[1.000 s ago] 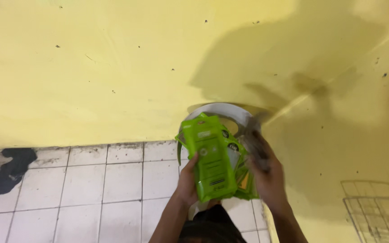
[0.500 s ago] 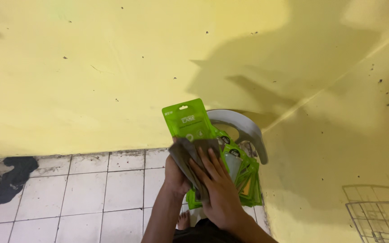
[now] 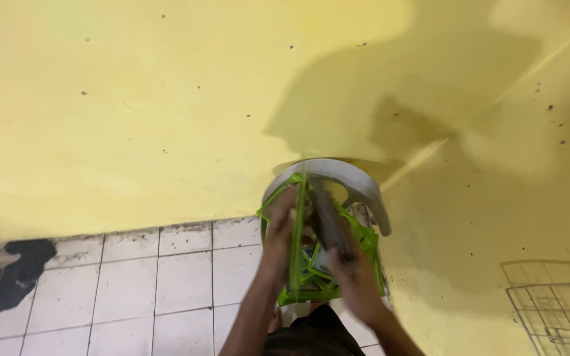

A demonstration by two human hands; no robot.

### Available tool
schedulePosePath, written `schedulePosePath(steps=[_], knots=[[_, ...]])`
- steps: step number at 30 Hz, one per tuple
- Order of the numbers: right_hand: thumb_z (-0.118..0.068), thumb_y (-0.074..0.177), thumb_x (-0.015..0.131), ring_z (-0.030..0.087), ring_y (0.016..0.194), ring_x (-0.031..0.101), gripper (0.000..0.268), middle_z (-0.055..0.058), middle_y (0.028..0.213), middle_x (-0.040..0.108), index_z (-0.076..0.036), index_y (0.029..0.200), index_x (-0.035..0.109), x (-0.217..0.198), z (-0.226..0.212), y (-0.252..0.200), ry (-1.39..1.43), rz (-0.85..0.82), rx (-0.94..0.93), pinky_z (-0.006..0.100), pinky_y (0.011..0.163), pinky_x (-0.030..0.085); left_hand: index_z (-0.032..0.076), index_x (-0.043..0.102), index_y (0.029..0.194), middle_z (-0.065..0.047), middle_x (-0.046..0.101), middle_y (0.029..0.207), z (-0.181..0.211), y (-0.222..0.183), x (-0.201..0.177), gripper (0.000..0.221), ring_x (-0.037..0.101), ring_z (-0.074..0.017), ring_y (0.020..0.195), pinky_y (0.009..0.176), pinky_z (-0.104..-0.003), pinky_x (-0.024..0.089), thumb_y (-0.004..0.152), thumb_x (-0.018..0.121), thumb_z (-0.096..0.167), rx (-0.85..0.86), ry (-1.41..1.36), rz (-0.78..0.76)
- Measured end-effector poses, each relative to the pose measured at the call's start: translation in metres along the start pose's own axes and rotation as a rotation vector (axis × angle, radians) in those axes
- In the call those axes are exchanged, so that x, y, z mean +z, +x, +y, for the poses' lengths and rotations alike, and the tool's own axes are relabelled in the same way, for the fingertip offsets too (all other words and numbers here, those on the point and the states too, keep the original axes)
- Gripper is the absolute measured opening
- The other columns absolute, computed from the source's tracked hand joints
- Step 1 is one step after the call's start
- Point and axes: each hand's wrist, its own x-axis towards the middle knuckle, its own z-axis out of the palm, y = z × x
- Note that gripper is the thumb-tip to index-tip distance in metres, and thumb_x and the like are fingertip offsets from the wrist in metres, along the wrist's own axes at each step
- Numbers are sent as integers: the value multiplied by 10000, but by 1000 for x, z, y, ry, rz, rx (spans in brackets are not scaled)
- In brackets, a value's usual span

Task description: The person picks up packaged phone cases from a white plastic chair, wipes each package with a cloth, and hangs them on a wall-mounted metal grid rack. The person repeats this process for multiple cases, arranging them in rows on the rack.

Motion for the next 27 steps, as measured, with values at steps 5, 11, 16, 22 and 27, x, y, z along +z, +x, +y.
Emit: schedulePosePath(steps=[5,11,16,22,27], knots=[[-25,938,595,366,1566,79,797,315,1686,-3,121,1589,159,25,-43,-18,-355,-219,-493,428,1218,218,69,411,1581,-111,537,1557,-22,-16,-6,661,559,-212,1388,1140,-314,455,1048,369,459,-89,-335,-76],[-35,1007,500,400,1577,229,562,321,1705,232,37,1560,432,-11,-61,-12,130,-144,-291,443,1246,244,43,475,1500,-188,610,1372,-19,-29,-34,658,615,-328,1212,1012,-452,526,1032,384,497,-392,-446,50],[-102,1127,456,352,1674,91,516,240,1786,66,-40,1624,329,1,-75,-5,-70,49,-653,500,1340,169,20,419,1536,-217,581,1391,-19,-41,-20,739,595,-349,1223,993,-468,542,1072,313,585,-297,-697,-242],[-279,1000,560,484,1555,84,663,172,1707,123,-116,1602,337,74,-66,6,-778,-49,-621,617,1234,119,136,364,1564,-170,492,1549,-2,-42,-6,725,536,-317,1377,1062,-421,529,1023,215,595,-268,-531,24],[-247,1010,527,481,1553,200,589,163,1697,261,-115,1573,415,71,-79,-19,-736,-193,-641,602,1237,188,79,379,1537,-240,488,1495,14,-25,-17,729,528,-386,1335,1057,-495,523,1037,240,590,-109,-541,72]])
